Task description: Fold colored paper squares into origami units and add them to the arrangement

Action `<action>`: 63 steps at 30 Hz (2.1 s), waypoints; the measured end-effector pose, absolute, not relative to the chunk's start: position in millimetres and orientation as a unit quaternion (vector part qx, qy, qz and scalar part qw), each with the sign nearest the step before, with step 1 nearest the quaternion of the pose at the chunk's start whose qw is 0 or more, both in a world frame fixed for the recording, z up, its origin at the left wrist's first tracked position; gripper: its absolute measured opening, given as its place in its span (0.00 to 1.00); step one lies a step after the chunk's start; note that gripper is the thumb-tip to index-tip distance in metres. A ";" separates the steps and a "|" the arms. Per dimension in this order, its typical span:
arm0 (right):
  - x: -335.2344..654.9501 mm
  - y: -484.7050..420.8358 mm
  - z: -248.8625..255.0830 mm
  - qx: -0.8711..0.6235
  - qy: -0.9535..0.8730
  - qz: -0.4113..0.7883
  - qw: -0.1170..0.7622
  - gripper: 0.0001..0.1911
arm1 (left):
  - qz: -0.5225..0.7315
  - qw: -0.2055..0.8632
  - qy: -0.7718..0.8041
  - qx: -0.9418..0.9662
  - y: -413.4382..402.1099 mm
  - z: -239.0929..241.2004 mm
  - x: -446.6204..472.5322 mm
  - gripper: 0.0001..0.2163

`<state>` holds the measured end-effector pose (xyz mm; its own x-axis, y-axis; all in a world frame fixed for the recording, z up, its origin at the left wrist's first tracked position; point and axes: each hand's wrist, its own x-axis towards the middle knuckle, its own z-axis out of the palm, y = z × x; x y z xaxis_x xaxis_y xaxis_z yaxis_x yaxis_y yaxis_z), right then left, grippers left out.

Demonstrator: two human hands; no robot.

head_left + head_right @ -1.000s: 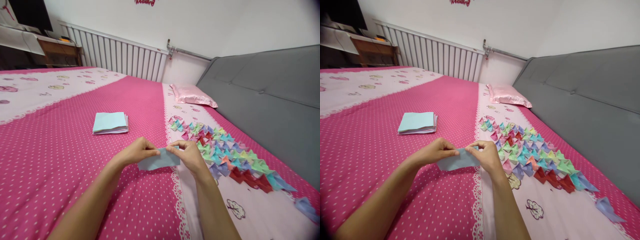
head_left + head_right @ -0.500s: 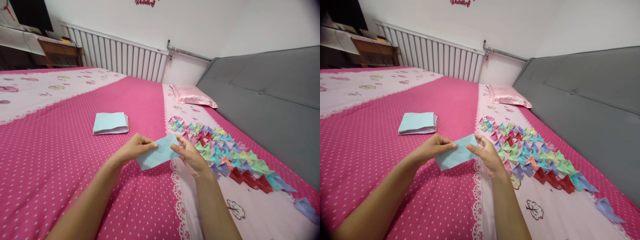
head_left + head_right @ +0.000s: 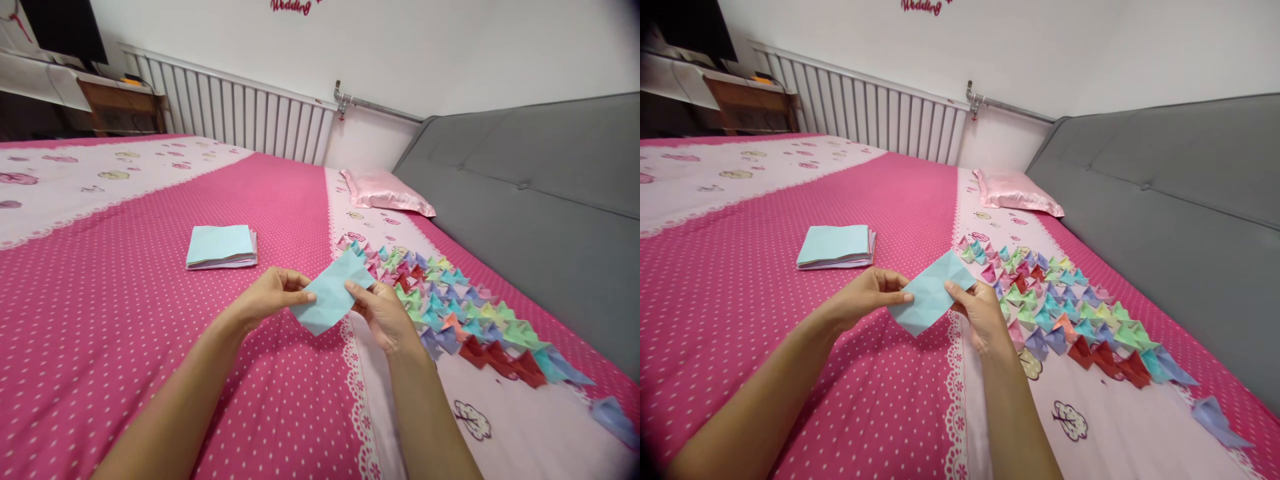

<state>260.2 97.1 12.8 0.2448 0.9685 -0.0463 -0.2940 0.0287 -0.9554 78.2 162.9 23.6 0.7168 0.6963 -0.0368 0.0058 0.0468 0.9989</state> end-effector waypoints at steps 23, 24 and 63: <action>252.1 94.2 15.0 -0.550 -0.370 0.554 0.504 0.31 | 0.377 0.552 0.295 0.682 157.8 19.5 93.2 0.13; 252.5 94.8 14.1 -0.553 -0.382 0.545 0.501 0.31 | 0.379 0.554 0.306 0.675 158.1 19.0 93.5 0.11; 251.4 99.5 10.8 -0.484 -0.420 0.442 0.628 0.13 | 0.303 0.593 0.300 0.684 155.9 14.9 97.3 0.15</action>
<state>251.4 99.5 10.8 0.2562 0.9614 0.1003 -0.1483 0.1416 -0.9787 97.3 155.9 14.9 0.6367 0.7689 0.0589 0.0507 -0.1180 0.9917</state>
